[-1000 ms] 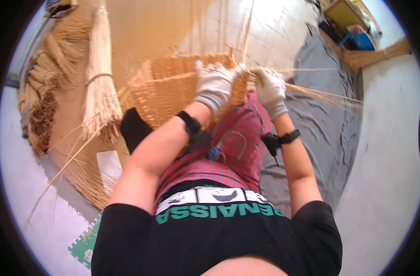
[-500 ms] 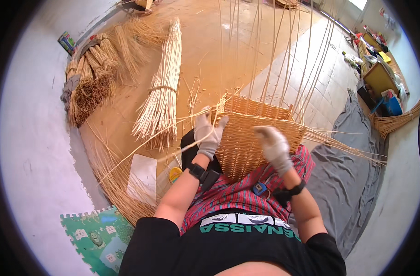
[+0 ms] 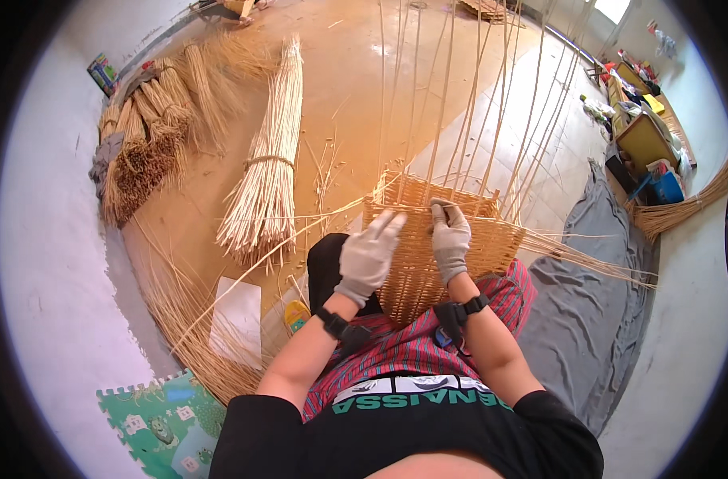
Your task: Weaving a basket using straw or plant fibers.
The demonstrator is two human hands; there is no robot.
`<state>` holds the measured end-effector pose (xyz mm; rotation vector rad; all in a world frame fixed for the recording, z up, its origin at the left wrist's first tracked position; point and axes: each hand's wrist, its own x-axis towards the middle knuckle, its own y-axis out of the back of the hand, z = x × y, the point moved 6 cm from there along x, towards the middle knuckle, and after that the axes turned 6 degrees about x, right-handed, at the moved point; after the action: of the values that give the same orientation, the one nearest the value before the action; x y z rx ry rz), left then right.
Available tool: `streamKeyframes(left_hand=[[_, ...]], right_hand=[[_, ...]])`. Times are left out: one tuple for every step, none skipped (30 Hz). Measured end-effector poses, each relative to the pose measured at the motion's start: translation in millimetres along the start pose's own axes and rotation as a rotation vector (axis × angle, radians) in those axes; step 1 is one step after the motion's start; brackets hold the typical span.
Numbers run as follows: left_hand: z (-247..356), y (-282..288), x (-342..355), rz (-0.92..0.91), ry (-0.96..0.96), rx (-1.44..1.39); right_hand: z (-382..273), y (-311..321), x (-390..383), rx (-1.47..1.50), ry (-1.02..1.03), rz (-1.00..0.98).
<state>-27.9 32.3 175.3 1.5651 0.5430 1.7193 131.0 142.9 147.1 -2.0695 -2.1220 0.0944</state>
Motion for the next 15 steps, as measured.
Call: streamKeyframes(left_hand=[[1.0,-17.3,6.8,-0.316,0.150,0.063],[2.1,-29.7,8.4,-0.560,0.277,0.081],[4.2,-32.7,13.1,-0.630,0.307,0.121],[7.5,-34.4,19.9,-0.631,0.299,0.135],[9.5,-39.1,22.0,-0.690,0.306,0.183],[13.6,-40.6,27.0,-0.640,0.290,0.151],[11.6,-44.6,25.6,-0.684,0.332,0.161],[10.6,-46.6,24.3,-0.688,0.362,0.159],[8.9,-49.8,21.0,-0.729,0.376,0.164],[7.8,-49.2,19.9,-0.705,0.367,0.159],[7.8,-49.1,19.8,-0.686,0.354,0.151],[6.8,-50.7,19.2,-0.706,0.371,0.138],[9.6,-52.6,20.2,-0.714,0.358,0.138],[11.9,-53.1,24.9,-0.687,0.340,0.215],[16.6,-55.7,29.5,-0.682,0.326,0.294]], right_hand=[[5.0,0.0,5.0,0.076,-0.006,-0.040],[11.7,0.6,10.2,-0.027,-0.100,-0.019],[9.8,-3.6,17.0,-0.060,-0.100,0.013],[-21.0,-15.0,22.8,-0.435,0.332,0.017],[-49.2,-33.2,20.0,-0.777,0.754,0.074],[-48.7,-47.8,36.6,-0.945,0.599,-0.028],[-50.1,-56.1,53.1,-1.066,0.459,-0.051],[-55.2,-61.7,63.5,-1.078,0.423,-0.079],[-66.7,-56.6,68.3,-0.785,0.465,-0.029],[-73.7,-45.3,63.6,-0.579,0.530,-0.032],[-72.1,-37.1,66.6,-0.506,0.494,0.016],[-61.8,-1.4,55.1,-0.367,0.314,0.065],[-51.7,32.7,41.4,-0.205,0.189,0.117],[-40.6,48.2,23.3,-0.153,0.160,0.099],[-31.0,62.3,16.1,-0.089,0.103,0.120]])
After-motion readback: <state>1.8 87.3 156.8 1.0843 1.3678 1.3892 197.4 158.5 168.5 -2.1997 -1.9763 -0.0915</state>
